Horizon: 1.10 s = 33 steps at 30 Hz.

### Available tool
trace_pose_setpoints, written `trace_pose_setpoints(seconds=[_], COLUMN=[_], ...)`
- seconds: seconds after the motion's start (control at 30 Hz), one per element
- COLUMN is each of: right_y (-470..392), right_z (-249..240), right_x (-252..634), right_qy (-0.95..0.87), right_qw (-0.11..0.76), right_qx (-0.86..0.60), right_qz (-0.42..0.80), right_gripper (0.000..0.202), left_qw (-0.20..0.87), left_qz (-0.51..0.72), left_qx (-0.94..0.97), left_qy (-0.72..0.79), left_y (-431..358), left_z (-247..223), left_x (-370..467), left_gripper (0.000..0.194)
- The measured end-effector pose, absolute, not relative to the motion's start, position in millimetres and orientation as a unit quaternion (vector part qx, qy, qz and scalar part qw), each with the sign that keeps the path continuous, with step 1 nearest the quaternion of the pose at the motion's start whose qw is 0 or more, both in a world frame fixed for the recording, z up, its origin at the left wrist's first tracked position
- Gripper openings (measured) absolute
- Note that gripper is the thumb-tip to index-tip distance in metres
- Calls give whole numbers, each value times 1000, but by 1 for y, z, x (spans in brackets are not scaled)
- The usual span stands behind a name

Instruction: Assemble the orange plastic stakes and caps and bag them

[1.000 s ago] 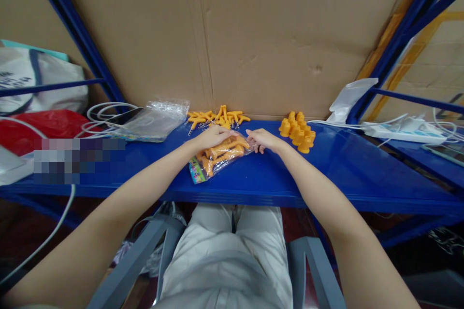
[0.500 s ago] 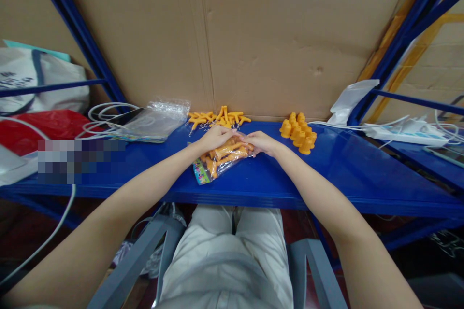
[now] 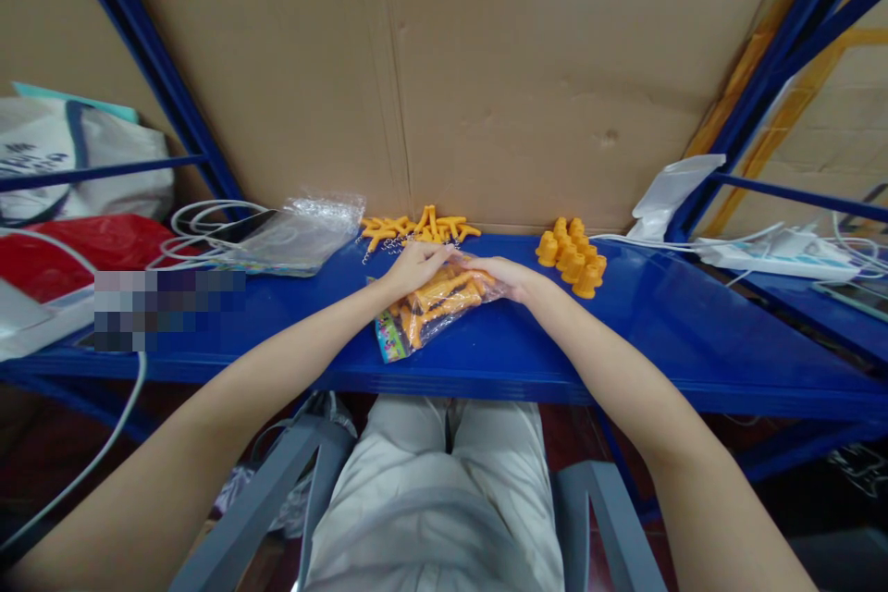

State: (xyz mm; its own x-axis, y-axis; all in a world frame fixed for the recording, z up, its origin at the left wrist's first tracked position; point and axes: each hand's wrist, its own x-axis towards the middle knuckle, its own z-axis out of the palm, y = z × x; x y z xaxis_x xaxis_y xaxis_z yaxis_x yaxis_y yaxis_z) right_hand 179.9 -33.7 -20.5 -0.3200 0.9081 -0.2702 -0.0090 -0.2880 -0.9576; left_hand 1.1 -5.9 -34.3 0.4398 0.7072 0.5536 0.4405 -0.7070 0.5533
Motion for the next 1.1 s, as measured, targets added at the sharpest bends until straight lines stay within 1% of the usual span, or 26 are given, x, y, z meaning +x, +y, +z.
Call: trace_pose_setpoints(seconds=[0.07, 0.1, 0.2, 0.3, 0.63, 0.83, 0.93, 1.1], right_y=[-34, -34, -36, -38, -43, -39, -39, -40], right_z=[-20, -20, -22, -23, -20, -24, -24, -22], right_x=[179, 178, 176, 174, 169, 169, 170, 170], right_qy=[-480, -476, -468, -475, -477, -488, -482, -454], right_qw=[349, 349, 354, 359, 371, 390, 396, 389], right_qx=[-453, -456, -464, -458, -494, -484, -476, -462], right_qz=[665, 666, 664, 660, 625, 613, 620, 655], right_gripper=[22, 21, 10, 4, 9, 9, 2, 18], left_qw=[170, 171, 167, 157, 134, 141, 142, 130], left_qz=[397, 394, 389, 378, 351, 347, 352, 343], left_qx=[834, 836, 838, 842, 871, 878, 876, 881], left_qy=[342, 342, 345, 351, 316, 298, 298, 299], left_y=[-8, -8, -10, -9, -4, -3, -4, -6], left_z=[-33, -32, -30, -30, -29, -27, -27, -27], left_x=[1, 1, 1, 1, 1, -2, -2, -1], left_gripper=[39, 38, 36, 36, 33, 32, 31, 35])
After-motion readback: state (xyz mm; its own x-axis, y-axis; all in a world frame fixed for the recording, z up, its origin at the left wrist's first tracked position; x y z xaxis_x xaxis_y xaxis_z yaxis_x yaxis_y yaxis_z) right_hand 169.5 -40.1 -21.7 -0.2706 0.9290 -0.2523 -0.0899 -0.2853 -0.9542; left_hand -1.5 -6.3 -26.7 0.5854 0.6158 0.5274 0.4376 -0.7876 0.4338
